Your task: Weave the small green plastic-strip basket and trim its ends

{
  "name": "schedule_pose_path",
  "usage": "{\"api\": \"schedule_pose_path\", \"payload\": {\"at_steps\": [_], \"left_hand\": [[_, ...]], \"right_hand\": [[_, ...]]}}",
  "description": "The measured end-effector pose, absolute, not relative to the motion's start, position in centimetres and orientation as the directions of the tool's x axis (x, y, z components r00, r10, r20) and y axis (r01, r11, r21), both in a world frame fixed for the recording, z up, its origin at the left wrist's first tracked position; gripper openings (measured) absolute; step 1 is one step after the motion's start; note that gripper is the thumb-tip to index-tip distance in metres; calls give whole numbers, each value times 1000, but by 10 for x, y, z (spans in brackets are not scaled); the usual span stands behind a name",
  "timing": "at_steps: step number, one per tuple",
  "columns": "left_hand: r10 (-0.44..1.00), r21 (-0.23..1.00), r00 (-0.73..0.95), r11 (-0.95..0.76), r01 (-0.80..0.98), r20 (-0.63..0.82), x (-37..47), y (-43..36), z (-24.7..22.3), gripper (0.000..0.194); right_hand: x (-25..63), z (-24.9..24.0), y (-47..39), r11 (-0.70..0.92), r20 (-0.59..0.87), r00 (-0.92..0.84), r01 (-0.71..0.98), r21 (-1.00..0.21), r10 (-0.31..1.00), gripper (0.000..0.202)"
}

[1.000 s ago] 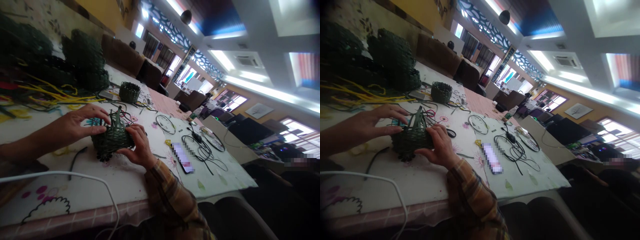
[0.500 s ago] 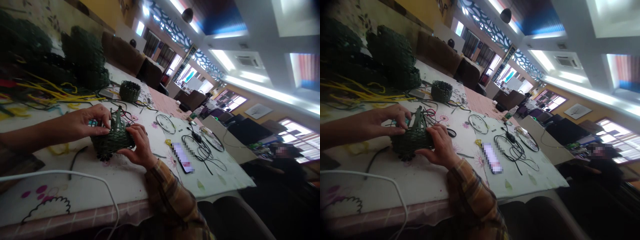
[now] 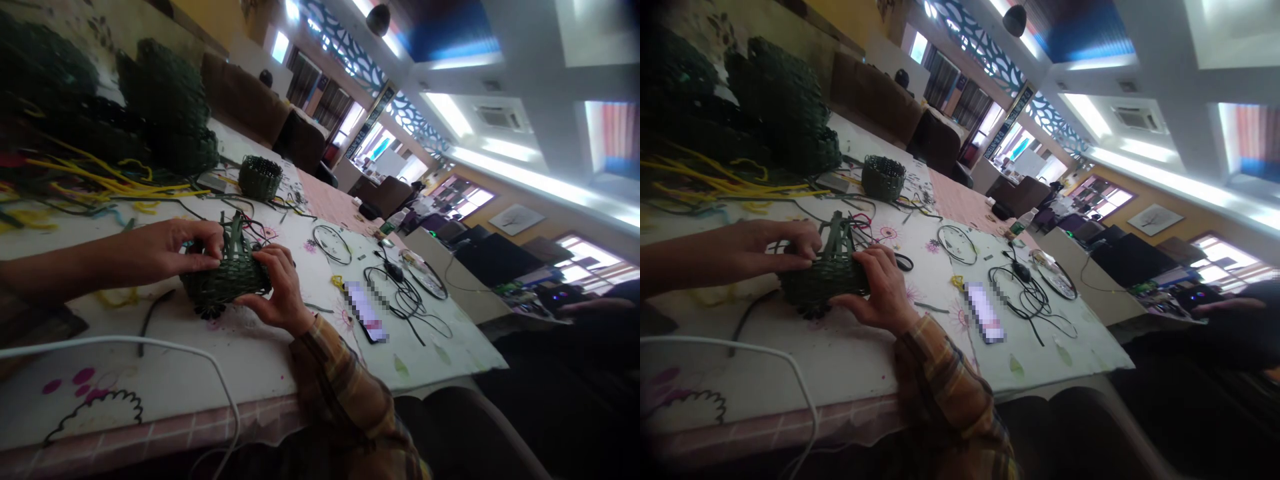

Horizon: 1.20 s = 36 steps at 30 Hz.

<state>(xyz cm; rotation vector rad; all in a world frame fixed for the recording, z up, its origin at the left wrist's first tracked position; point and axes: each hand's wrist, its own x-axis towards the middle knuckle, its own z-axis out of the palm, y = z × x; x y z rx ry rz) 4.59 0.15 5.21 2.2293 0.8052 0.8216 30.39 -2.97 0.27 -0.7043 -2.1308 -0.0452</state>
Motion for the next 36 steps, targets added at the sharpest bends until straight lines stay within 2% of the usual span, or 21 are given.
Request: {"api": "schedule_pose_path", "payload": {"at_steps": [4,8,13,19,22,26,28,33,36], "left_hand": [[686,753,673,-590,291,277,47,1,59,28],[660,724,697,-622,298,279,48,-1,64,29],[663,604,654,-703,375,365,43,-4,52,32],[654,514,563,-752,412,506,44,-8,30,47],[599,487,575,-797,358,557,43,-8,25,36],[496,388,583,-868,311,643,37,-7,22,20],[459,350,605,-888,298,651,34,-8,24,17],[432,328,625,-902,282,650,33,-10,36,16],[400,285,641,-917,280,656,35,-10,38,15]], "right_hand": [[303,5,-30,886,802,-460,430,-174,380,57],[303,4,-30,865,777,-464,461,-198,425,59],[302,1,-31,837,742,-459,486,-252,490,61],[302,4,-30,833,727,-449,459,-311,519,56],[303,4,-29,837,726,-453,447,-316,517,56],[304,4,-29,826,708,-465,472,-310,531,60],[304,5,-29,823,705,-467,478,-306,533,61],[303,7,-30,876,780,-446,406,-261,439,56],[303,8,-30,873,773,-451,409,-265,447,56]]}}
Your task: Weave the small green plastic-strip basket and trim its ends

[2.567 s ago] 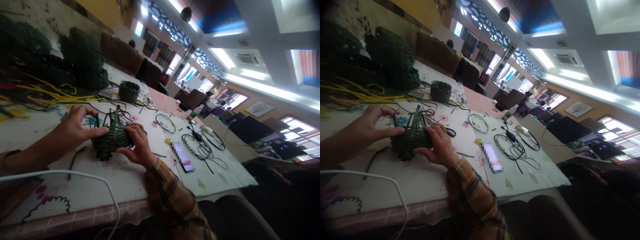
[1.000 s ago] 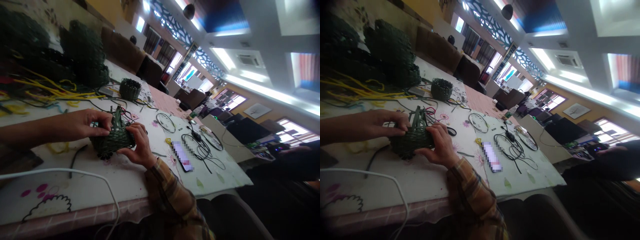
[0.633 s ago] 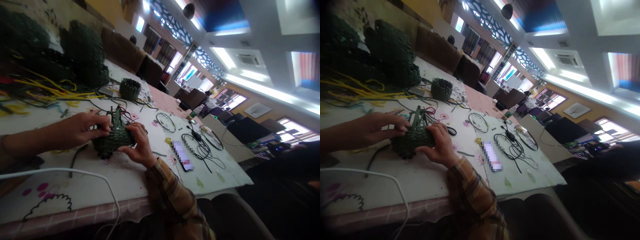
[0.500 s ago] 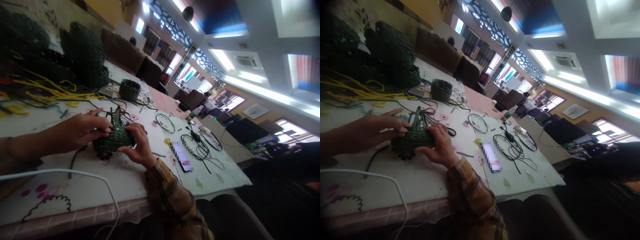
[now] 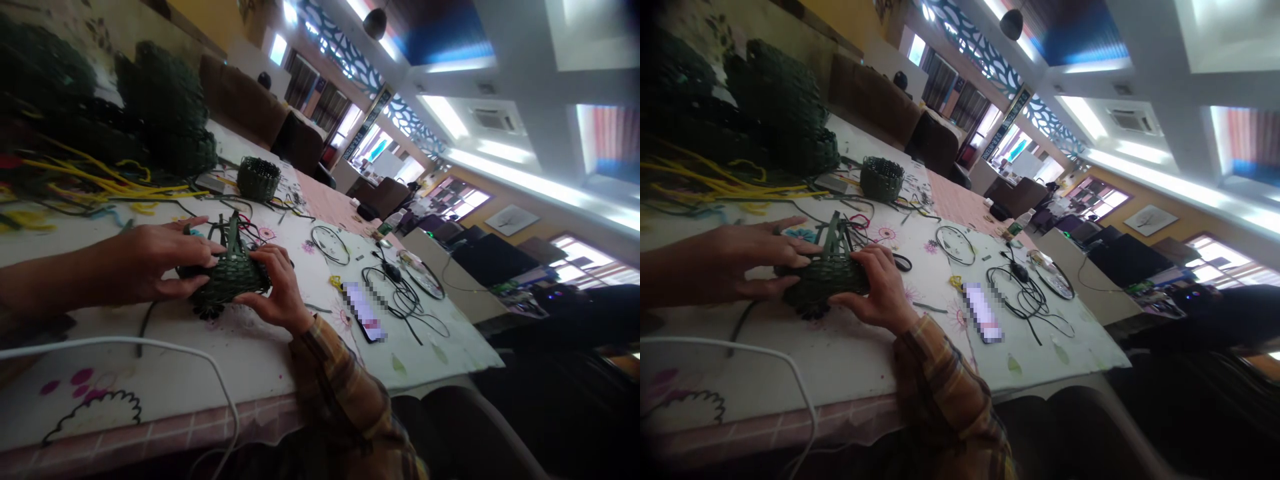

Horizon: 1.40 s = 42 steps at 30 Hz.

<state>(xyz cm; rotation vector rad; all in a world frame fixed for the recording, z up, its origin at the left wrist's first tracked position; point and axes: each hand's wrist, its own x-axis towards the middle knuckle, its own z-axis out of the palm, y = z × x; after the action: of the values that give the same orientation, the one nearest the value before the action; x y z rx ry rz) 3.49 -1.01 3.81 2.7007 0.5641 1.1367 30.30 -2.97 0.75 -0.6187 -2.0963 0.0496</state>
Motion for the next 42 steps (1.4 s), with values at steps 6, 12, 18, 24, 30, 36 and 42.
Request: {"api": "schedule_pose_path", "payload": {"at_steps": [6,12,18,24,30,36,42], "left_hand": [[382,170,707,-920,354,596,34,-6,30,22],[374,63,695,-901,428,614,37,-15,21,21],[507,158,627,-835,526,591,36,-22,14,23],[606,418,611,-795,440,509,22,-4,18,30],[688,604,576,-702,377,440,29,-8,37,33],[758,810,607,-499,307,236,30,-13,47,41],[766,810,631,-444,383,121,28,-12,60,47]], "right_hand": [[304,8,-30,851,744,-461,447,-276,484,56],[304,8,-30,833,724,-465,478,-278,509,59],[306,7,-28,831,696,-501,489,-264,515,64],[309,7,-26,848,695,-522,466,-253,494,64],[313,4,-23,853,659,-563,455,-257,499,71],[318,7,-15,861,632,-602,453,-233,488,73],[321,13,-12,881,636,-627,428,-201,450,76]]}}
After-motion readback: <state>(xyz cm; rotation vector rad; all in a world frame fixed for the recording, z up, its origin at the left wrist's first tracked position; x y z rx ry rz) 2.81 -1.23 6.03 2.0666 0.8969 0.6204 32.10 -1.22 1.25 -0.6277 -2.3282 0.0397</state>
